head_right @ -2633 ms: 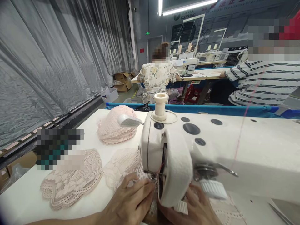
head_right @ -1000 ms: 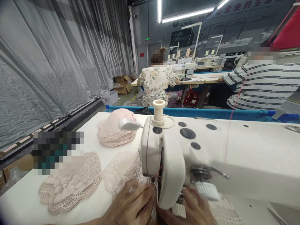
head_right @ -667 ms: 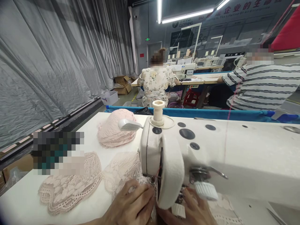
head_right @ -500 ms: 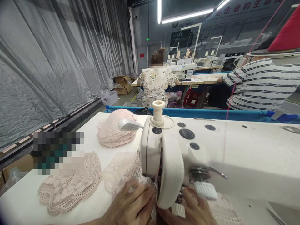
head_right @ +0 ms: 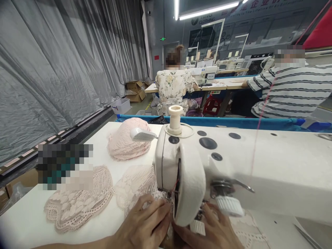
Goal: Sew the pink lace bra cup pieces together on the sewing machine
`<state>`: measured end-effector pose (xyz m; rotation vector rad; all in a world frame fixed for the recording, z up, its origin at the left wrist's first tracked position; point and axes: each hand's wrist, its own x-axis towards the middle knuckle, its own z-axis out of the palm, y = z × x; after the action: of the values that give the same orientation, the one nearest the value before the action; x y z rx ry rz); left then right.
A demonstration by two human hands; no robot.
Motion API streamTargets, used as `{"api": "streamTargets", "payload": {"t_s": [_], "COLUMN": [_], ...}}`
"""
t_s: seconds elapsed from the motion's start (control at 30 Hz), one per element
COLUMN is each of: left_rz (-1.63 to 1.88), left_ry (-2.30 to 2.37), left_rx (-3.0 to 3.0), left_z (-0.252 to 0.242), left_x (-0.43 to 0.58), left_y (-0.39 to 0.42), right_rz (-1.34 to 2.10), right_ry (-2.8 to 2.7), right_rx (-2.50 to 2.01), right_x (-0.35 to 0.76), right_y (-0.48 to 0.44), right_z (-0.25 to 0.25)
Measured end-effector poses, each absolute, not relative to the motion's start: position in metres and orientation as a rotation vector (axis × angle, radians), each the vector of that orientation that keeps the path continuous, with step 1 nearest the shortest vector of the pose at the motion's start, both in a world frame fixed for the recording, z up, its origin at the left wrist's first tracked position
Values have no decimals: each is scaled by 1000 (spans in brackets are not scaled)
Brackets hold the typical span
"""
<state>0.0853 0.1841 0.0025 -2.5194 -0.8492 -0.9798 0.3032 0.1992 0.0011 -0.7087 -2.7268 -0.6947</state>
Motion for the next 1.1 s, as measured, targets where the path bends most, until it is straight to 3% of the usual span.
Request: {"api": "streamTargets", "payload": {"t_s": [0.73,1.1], "left_rz": [-982,-1027], "left_ry": [-836,-834], "left_rx": [-2500,-2508], "left_z": [4,5], "left_x": [85,85], "left_y": [185,186], "right_rz": [-750,-506], "right_ry": [-2745,-2701], "right_rx": [-712,-820], "right_x": [299,297], "right_y": [202,196], "right_z": [6,0]}}
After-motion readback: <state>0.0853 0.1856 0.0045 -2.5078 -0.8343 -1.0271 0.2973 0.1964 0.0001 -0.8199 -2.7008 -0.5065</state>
